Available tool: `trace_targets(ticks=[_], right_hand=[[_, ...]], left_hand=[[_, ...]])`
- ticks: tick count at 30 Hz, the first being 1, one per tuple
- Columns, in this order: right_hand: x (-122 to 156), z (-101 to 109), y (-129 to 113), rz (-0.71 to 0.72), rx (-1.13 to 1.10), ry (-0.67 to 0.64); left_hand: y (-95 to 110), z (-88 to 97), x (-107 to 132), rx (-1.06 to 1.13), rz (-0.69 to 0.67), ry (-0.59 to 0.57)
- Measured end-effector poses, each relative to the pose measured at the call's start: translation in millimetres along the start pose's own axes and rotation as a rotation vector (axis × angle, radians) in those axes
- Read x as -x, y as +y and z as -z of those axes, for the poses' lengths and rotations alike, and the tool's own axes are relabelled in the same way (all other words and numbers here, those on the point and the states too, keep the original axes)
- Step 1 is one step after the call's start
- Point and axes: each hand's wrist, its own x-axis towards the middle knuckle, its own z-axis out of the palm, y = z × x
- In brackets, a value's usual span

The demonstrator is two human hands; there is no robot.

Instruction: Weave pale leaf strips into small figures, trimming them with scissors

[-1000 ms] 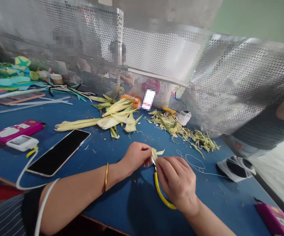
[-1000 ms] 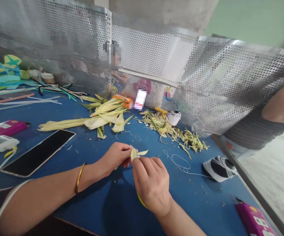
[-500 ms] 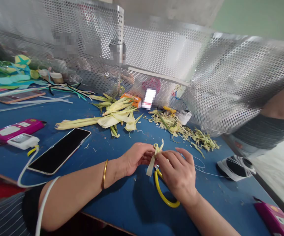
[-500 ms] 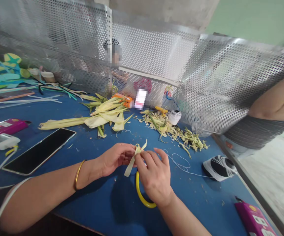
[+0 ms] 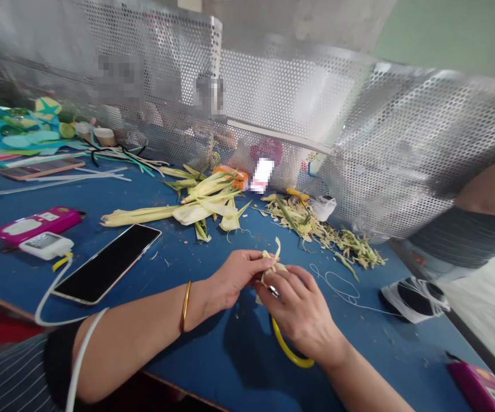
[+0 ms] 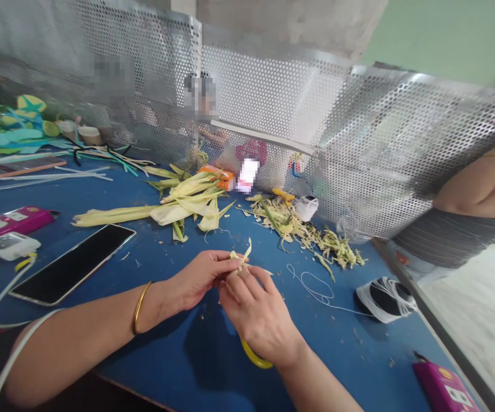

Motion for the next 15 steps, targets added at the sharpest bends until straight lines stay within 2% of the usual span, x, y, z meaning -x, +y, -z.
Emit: trace_targets(ticks=[2,4,8,10,12,15], right_hand=[[-1,-1,-2,0.005,-0.034,-0.004],[1,-2,-3,-0.088,-0.113,0.053],[5,-5,0,-0.508,-0.348,0.190],[8,-8,2,-0.735,-0.456,0.169],[10,-12,4,-0.911,-0.539,0.094],[11,-15,5,-1.041,-0.616,0.007]], left_hand=[[-1,-0.7,0,-0.006,-0.003,0.007],[-2,-1.9,0,-0.013,-0.020,0.013],[-3,-5.2,1,-0.107,-0.035,0.035],[-2,-6.3,2,-0.177,-0.016,0.035],[0,-6.7,3,-0.218,-0.007,0.025],[3,-5.9,5,-0.218,-0.005,0.000]])
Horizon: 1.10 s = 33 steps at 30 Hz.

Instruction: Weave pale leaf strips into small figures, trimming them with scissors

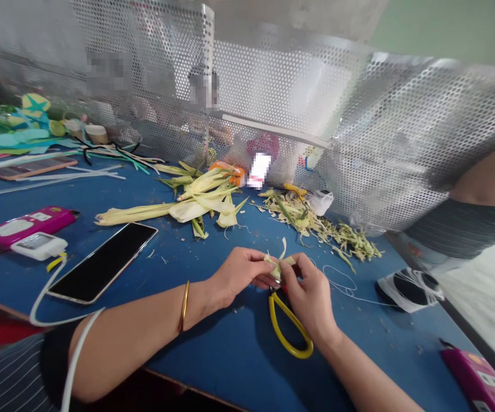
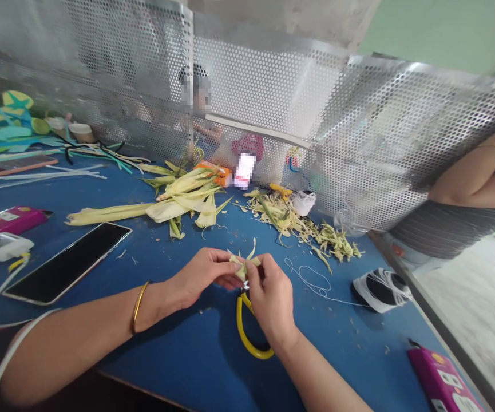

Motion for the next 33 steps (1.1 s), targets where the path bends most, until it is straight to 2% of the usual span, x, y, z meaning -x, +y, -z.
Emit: trace_targets(ticks=[5,9,11,13,16,18,20,24,29,33], right_hand=[[0,-1,-4,-0.106,-0.067,0.009],[-1,-1,-3,-0.151,-0.107,-0.016],[-2,-1,0,-0.128,-0.110,-0.022],[-3,1,1,-0.030,-0.039,0.048],[-4,6,0,0.286,0.215,0.215],[-3,10,-2,0.502,0.366,0.254],[-2,13,-5,0.633,0.441,0.266],[-1,15,-9,0.755,0.512,0.312],[-2,14,-11,0.769,0.586,0.190],[-1,12,-9,0.814,0.581,0.163]], left_hand=[[-2,0.9,-1,0.018,-0.048,-0.056],[-5,-0.1,-3,0.011,-0.042,-0.029],[-4,-0.4,-3,0.025,-0.020,-0.007],[-2,-0.4,-3,0.052,-0.006,0.027],[0,0.0,-2,0.108,-0.001,0.077],[1,0.4,-3,0.144,0.004,0.083],[0,0.9,-4,0.166,0.010,0.077],[-1,1.4,-5,0.186,0.022,0.076],[-2,-0.3,-4,0.192,0.022,0.067],[-3,-2.2,-5,0.188,0.020,0.074]])
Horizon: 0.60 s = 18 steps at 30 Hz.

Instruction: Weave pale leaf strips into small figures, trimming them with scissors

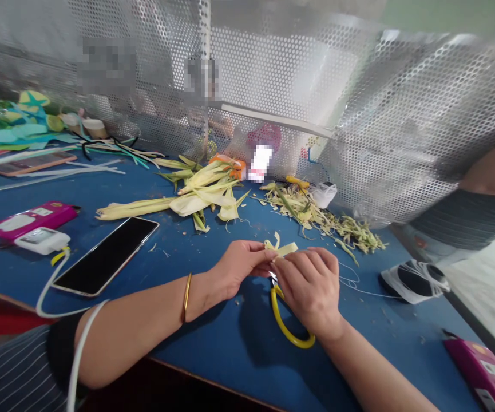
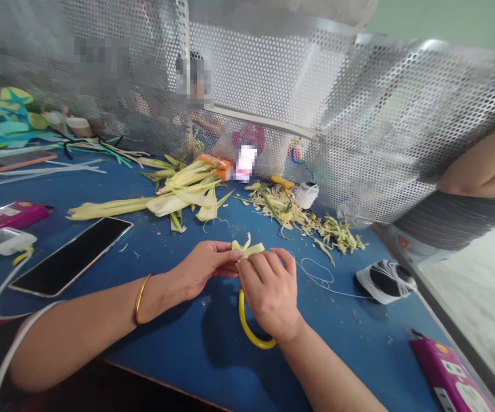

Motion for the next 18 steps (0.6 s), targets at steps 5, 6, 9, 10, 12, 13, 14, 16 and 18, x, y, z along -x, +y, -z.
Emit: trace_targets(ticks=[5,6,9,10,12,13,14,16,18], right_hand=[[1,-1,0,0.068,-0.040,-0.015],[1,-1,0,0.048,-0.058,-0.012],[1,-1,3,-0.110,-0.093,0.005],[1,-2,4,-0.183,-0.089,0.007],[3,-5,6,-0.309,-0.082,-0.011],[4,-7,7,-0.350,-0.096,-0.031],[4,-8,7,-0.375,-0.124,-0.052],[5,-11,6,-0.385,-0.192,-0.068],[4,-10,3,-0.354,-0.237,-0.046]], left_hand=[[-2,0.4,-2,-0.007,-0.028,0.004],[-2,0.8,-3,-0.009,-0.035,0.015],[0,2.4,-4,-0.008,-0.067,0.066],[1,3.0,-4,-0.004,-0.077,0.083],[2,4.1,-4,0.005,-0.092,0.099],[3,4.6,-4,0.008,-0.097,0.098],[3,5.0,-4,0.010,-0.101,0.094],[3,5.4,-4,0.013,-0.107,0.083],[3,5.3,-5,0.015,-0.119,0.086]])
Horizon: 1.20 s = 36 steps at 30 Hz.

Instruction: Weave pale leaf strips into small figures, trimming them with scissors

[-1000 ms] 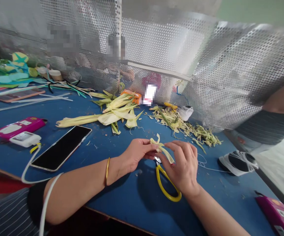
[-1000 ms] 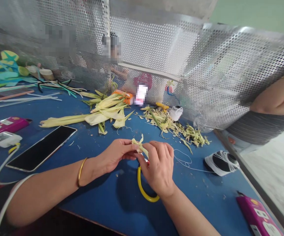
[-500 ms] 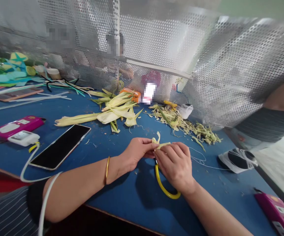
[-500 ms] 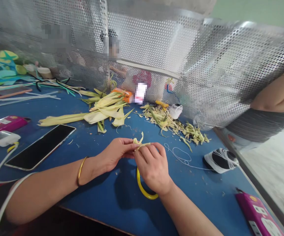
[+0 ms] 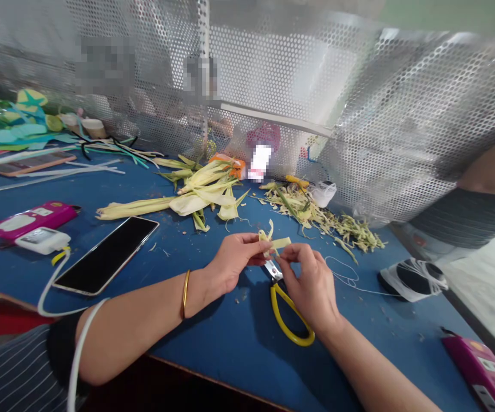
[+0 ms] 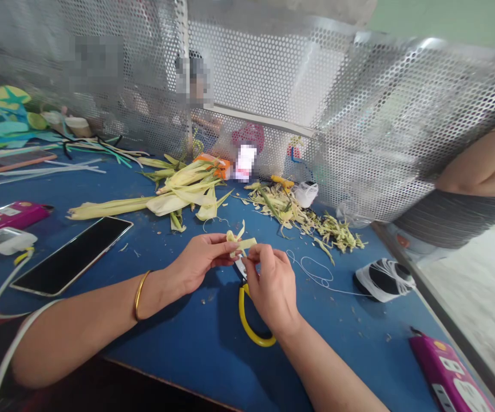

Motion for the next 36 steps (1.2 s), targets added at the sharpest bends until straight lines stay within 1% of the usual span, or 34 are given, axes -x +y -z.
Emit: trace_targets(ticks=[2,4,5,7,9,11,12,14,16,18,20,23,27,29,33,36], right_hand=[[0,2,-5,0.059,-0.039,0.010],[0,4,-9,0.100,-0.115,-0.022],[0,4,-11,0.097,-0.178,-0.049],[-1,5,-12,0.036,-0.339,-0.114],[-2,6,-13,-0.061,-0.484,-0.167],[-2,6,-12,-0.122,-0.533,-0.196],[-2,7,-11,-0.115,-0.506,-0.191],[-3,9,-10,-0.025,-0.374,-0.142],[-4,11,-8,0.076,-0.196,-0.038],[-5,12,-5,0.090,-0.076,0.051],[-7,11,-2,0.054,-0.057,0.061],[-7,8,2,0.013,-0.069,-0.024],[-5,6,4,-0.044,0.042,-0.051],[-4,6,4,-0.075,0.051,-0.065],[-2,3,4,-0.217,-0.040,-0.097],[-1,0,2,-0.343,-0.161,-0.121]], left_hand=[[-1,-0.6,-1,-0.018,-0.021,0.014],[-3,-1.3,-1,-0.063,-0.054,0.033],[-4,-1.6,-2,-0.092,-0.076,0.044],[-6,-1.6,-2,-0.149,-0.116,0.061],[-7,-1.1,-3,-0.192,-0.141,0.074],[-7,-0.6,-3,-0.215,-0.153,0.077],[-7,-0.5,-3,-0.222,-0.157,0.076],[-6,-0.8,-2,-0.238,-0.150,0.054],[-6,-1.8,1,-0.246,-0.111,-0.005],[-6,-3.0,4,-0.236,-0.056,-0.089],[-6,-4.1,6,-0.212,-0.015,-0.172],[-5,-5.6,8,-0.197,0.006,-0.231],[-2,-7.2,10,-0.206,0.013,-0.226],[-2,-7.3,10,-0.217,0.003,-0.223],[-5,-7.0,9,-0.246,0.000,-0.219],[-7,-7.4,9,-0.246,0.028,-0.172]])
